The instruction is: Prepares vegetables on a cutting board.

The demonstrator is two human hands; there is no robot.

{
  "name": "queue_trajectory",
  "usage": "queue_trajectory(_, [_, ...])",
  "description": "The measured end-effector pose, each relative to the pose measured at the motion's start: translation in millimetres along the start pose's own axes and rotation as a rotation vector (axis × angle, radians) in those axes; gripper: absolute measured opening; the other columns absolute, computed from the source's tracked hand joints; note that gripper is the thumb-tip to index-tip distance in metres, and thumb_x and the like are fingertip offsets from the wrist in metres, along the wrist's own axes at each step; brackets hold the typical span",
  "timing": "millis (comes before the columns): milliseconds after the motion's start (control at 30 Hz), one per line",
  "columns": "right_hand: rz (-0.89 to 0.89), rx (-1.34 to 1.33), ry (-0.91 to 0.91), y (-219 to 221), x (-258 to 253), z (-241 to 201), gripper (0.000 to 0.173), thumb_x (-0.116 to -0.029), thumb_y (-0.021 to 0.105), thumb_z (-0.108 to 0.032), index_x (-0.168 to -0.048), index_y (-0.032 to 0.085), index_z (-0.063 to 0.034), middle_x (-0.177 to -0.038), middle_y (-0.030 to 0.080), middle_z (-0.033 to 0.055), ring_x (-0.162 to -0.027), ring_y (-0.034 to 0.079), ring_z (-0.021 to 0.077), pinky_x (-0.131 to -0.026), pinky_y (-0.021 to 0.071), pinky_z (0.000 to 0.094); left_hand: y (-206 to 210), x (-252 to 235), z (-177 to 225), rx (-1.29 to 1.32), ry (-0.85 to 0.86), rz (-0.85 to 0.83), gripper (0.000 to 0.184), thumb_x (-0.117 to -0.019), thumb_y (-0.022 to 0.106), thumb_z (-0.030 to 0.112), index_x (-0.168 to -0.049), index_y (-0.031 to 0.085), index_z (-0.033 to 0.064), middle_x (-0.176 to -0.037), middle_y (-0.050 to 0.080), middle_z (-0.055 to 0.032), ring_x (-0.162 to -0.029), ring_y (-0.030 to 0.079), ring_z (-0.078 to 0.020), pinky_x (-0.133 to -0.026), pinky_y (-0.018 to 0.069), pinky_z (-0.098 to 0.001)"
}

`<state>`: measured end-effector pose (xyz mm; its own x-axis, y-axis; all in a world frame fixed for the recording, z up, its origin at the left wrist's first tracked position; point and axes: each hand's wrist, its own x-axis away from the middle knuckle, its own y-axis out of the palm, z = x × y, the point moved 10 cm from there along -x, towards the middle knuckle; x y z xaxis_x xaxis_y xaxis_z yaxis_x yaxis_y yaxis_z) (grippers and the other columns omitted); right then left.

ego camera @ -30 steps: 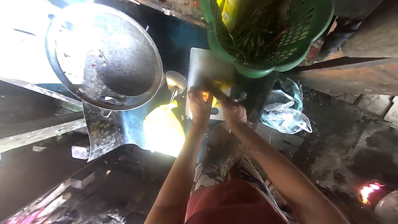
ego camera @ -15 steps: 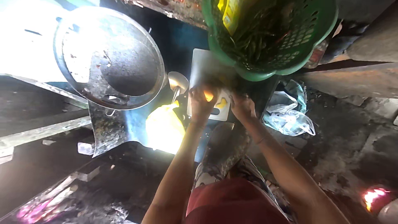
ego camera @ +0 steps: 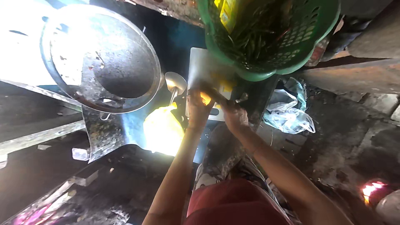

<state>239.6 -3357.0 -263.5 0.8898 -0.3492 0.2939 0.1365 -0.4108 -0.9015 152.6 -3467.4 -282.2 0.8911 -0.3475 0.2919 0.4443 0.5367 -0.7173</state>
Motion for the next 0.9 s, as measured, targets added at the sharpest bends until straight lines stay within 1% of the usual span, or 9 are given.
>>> queue_trajectory(100, [-0.060,-0.105,0.012,7,-22,12,0.034,-0.0992,0.061,-0.005,-0.132,0.066,-0.0098,-0.099,0.069,0.0249,-0.076,0.070,0.0442,-0.059,0.0555,0.0562,0,-1,-3,0.029,0.001,0.009,0.059,-0.0847,0.084,0.028,-0.128,0.059,-0.0020,-0.142,0.050,-0.0280,-0.132,0.050,-0.0436,-0.110,0.0425,-0.0548])
queue_trajectory(167, [-0.029,-0.139,0.000,5,-29,18,0.030,-0.1024,0.061,-0.013,-0.132,0.065,-0.0076,-0.098,0.070,0.0246,-0.075,0.070,0.0443,-0.060,0.0555,0.0571,0,-2,-5,0.048,-0.029,-0.008,0.058,-0.0838,0.085,0.026,-0.129,0.059,-0.0007,-0.144,0.049,-0.0274,-0.133,0.050,-0.0438,-0.109,0.0422,-0.0561])
queue_trajectory(267, [0.015,-0.153,0.024,10,-29,23,0.027,-0.1022,0.061,-0.013,-0.127,0.067,-0.0061,-0.105,0.072,0.0235,-0.078,0.072,0.0438,-0.062,0.0563,0.0579,3,-3,-5,0.064,-0.049,-0.016,0.058,-0.0841,0.085,0.025,-0.128,0.057,-0.0003,-0.145,0.046,-0.0273,-0.134,0.048,-0.0432,-0.109,0.0422,-0.0555])
queue_trajectory(400, [-0.116,-0.241,0.142,11,-29,33,0.033,-0.1076,0.053,-0.021,-0.136,0.062,-0.0054,-0.103,0.072,0.0248,-0.090,0.071,0.0465,-0.073,0.0556,0.0615,1,1,-3,0.036,-0.091,-0.013,0.063,-0.0861,0.083,0.029,-0.134,0.054,0.0006,-0.150,0.043,-0.0265,-0.137,0.046,-0.0427,-0.110,0.0415,-0.0566])
queue_trajectory(467, [-0.093,-0.235,0.173,5,-21,31,0.033,-0.1068,0.053,-0.018,-0.135,0.061,-0.0035,-0.100,0.072,0.0246,-0.087,0.072,0.0454,-0.070,0.0565,0.0590,1,-1,-6,-0.002,-0.110,-0.009,0.069,-0.0853,0.084,0.032,-0.139,0.052,0.0014,-0.151,0.043,-0.0268,-0.137,0.046,-0.0439,-0.110,0.0419,-0.0581])
queue_trajectory(567, [-0.095,-0.190,0.212,15,-7,27,0.028,-0.1066,0.054,-0.017,-0.130,0.061,-0.0040,-0.097,0.071,0.0231,-0.081,0.072,0.0431,-0.064,0.0562,0.0548,3,0,-8,-0.018,-0.068,0.002,0.070,-0.0843,0.084,0.031,-0.137,0.052,-0.0005,-0.149,0.044,-0.0294,-0.136,0.046,-0.0465,-0.111,0.0405,-0.0585])
queue_trajectory(733, [-0.213,-0.140,0.233,32,-13,26,0.040,-0.1050,0.055,-0.014,-0.145,0.055,-0.0115,-0.113,0.070,0.0249,-0.086,0.071,0.0453,-0.069,0.0566,0.0570,1,0,1,0.014,0.035,-0.035,0.063,-0.0856,0.083,0.021,-0.136,0.053,-0.0027,-0.145,0.049,-0.0286,-0.133,0.051,-0.0426,-0.105,0.0465,-0.0560])
queue_trajectory(833, [-0.150,-0.163,0.189,13,-12,28,0.034,-0.1051,0.056,-0.012,-0.139,0.060,-0.0093,-0.111,0.070,0.0244,-0.085,0.071,0.0452,-0.069,0.0560,0.0573,7,-5,6,0.046,0.127,-0.131,0.062,-0.0841,0.082,0.012,-0.138,0.055,-0.0037,-0.146,0.051,-0.0258,-0.135,0.050,-0.0397,-0.109,0.0446,-0.0529])
queue_trajectory(900, [0.021,-0.136,0.087,-4,-1,17,0.035,-0.0950,0.063,0.001,-0.128,0.067,-0.0076,-0.101,0.070,0.0242,-0.072,0.071,0.0418,-0.056,0.0562,0.0530,7,-3,6,0.036,0.140,-0.127,0.064,-0.0830,0.083,0.011,-0.139,0.055,-0.0023,-0.147,0.051,-0.0254,-0.135,0.051,-0.0391,-0.111,0.0439,-0.0517])
